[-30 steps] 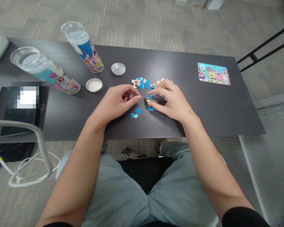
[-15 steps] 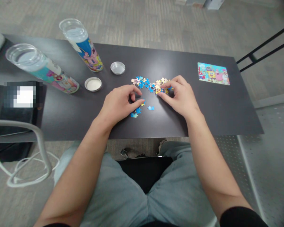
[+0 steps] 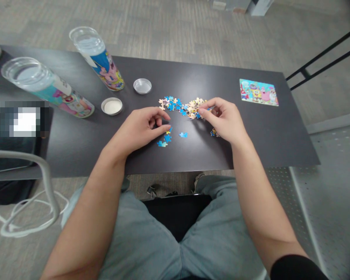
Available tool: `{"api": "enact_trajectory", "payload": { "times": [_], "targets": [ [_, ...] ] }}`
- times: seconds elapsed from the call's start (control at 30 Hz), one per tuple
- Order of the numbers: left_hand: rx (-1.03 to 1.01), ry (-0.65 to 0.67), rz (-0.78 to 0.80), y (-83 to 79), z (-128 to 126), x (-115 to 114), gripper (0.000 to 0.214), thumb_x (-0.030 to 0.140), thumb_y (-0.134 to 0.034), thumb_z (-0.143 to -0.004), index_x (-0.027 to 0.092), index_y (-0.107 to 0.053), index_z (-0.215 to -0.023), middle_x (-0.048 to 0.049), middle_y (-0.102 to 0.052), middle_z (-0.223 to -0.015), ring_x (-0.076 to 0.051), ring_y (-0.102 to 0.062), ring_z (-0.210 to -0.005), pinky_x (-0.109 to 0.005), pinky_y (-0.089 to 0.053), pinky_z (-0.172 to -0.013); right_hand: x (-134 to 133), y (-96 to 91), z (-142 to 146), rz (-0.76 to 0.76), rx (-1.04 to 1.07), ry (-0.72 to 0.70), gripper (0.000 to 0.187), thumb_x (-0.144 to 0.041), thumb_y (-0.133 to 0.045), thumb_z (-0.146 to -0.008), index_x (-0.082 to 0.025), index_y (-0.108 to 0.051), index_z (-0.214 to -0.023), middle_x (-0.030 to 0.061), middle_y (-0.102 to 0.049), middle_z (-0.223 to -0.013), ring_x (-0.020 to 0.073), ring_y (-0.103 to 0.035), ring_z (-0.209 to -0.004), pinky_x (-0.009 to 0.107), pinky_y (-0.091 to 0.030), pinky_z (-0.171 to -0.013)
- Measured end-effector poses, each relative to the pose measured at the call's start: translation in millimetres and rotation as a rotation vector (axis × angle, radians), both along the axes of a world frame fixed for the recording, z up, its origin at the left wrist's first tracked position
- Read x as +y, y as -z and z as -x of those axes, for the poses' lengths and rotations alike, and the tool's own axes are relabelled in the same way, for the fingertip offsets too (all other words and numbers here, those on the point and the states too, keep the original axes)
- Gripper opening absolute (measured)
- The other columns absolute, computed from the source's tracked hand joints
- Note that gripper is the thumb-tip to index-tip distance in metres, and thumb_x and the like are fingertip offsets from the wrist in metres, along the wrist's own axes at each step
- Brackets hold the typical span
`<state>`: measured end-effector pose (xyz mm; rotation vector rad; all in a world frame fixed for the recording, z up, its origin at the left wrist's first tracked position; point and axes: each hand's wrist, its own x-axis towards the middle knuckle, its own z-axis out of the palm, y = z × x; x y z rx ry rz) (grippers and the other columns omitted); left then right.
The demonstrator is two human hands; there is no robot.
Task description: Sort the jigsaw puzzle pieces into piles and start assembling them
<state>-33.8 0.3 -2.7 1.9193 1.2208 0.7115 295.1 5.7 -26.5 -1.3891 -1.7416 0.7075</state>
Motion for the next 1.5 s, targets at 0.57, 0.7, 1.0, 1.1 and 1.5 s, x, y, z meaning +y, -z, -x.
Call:
{"api": "enact_trajectory", "payload": {
  "times": [0.57,0.7,1.0,1.1,1.5],
  "targets": [
    [0.127,-0.042,-0.007,-3.1,-4.4,4.2,0.034,0.06,-0.089,-0.098,0.03,-0.094,-0.115,-0.0007,-0.075,-0.082,-0.022,-0.061,-0.073,-0.038,-0.046,-0.069,-7.1,-11.5,-88.7,0.246,0.037,0.027,0.046,-0.066,-0.107,-0.089,-0.026,-0.091,-0.106,0.0063,-0.088,-0.095,0.0211,-0.068,-0.078,0.039,-0.051,-0.073],
    [0.165,-0.047,-0.009,-3.8,-5.8,5.1,0.036,0.062,-0.089,-0.098,0.031,-0.095,-0.115,-0.0006,-0.076,-0.083,-0.022,-0.061,-0.072,-0.039,-0.045,-0.069,-3.7,-5.4,-84.2,0.128,-0.063,0.099,0.034,-0.052,-0.094,-0.1,-0.024,-0.095,-0.12,0.0047,-0.086,-0.099,0.019,-0.058,-0.074,0.039,-0.048,-0.074],
    [0.187,-0.052,-0.023,-2.5,-5.5,6.0,0.034,0.061,-0.088,-0.099,0.033,-0.095,-0.115,-0.0006,-0.077,-0.084,-0.022,-0.061,-0.071,-0.039,-0.044,-0.069,13.1,8.6,-48.8,-0.048,-0.292,0.046,0.014,-0.036,-0.094,-0.105,-0.03,-0.099,-0.117,0.0065,-0.084,-0.109,0.0258,-0.068,-0.089,0.047,-0.062,-0.09],
    [0.176,-0.054,-0.024,-2.6,-5.4,5.9,0.033,0.061,-0.089,-0.099,0.033,-0.095,-0.114,-0.0008,-0.077,-0.083,-0.022,-0.061,-0.072,-0.039,-0.044,-0.068,11.1,3.8,-59.3,-0.007,-0.269,0.03,0.013,-0.038,-0.096,-0.104,-0.028,-0.098,-0.111,0.0063,-0.084,-0.108,0.024,-0.066,-0.088,0.047,-0.062,-0.093],
    [0.184,-0.044,-0.017,-2.5,-4.7,6.5,0.036,0.063,-0.088,-0.098,0.032,-0.095,-0.117,-0.0005,-0.076,-0.085,-0.022,-0.061,-0.072,-0.04,-0.044,-0.07,-0.7,-2.0,-97.7,0.038,-0.24,0.033,0.022,-0.049,-0.087,-0.104,-0.029,-0.093,-0.112,0.005,-0.084,-0.103,0.0217,-0.057,-0.078,0.043,-0.053,-0.08]
  ]
}}
